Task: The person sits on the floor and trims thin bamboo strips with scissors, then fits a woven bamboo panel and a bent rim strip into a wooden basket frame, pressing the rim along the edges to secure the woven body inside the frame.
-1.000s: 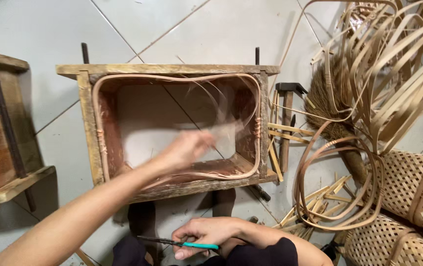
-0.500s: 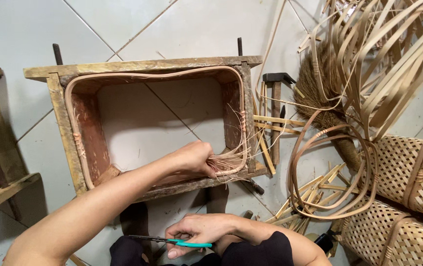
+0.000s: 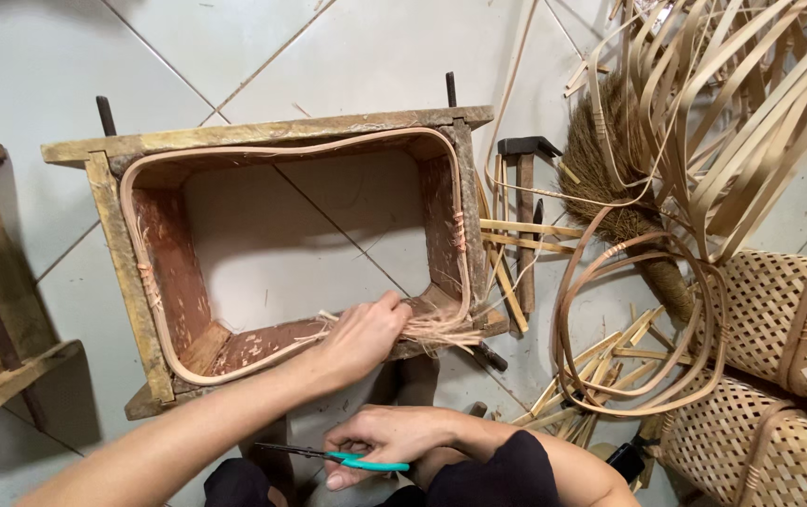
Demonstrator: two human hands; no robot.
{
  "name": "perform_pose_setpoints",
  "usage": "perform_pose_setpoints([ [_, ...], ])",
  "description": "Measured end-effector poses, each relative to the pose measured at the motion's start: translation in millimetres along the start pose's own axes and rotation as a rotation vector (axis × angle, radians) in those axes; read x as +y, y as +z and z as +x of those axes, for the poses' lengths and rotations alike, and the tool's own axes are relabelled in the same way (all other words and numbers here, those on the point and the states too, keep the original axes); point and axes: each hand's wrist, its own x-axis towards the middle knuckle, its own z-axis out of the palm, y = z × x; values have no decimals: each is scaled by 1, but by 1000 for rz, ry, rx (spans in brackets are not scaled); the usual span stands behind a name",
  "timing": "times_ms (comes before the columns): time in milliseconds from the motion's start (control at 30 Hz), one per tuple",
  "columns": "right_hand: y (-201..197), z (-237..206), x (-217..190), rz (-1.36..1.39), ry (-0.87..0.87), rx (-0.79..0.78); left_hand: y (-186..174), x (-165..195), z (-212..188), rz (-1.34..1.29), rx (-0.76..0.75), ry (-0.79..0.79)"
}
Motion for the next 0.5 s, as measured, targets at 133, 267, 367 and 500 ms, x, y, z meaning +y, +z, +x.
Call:
perform_pose_setpoints([
  [133,-7,-15,-3,-147,74,45,2,1,-7,-260,110,-95],
  [267,-35,-64,-8,-279,122,130,-2,-9,-3,-369,163,-167],
  [367,-60,-119,-13,-270,116,321,-2,-21,-1,-511,-21,-284],
  [500,-85,-170,-13,-252,598,510,4,-32,1,-1008,1,-280],
])
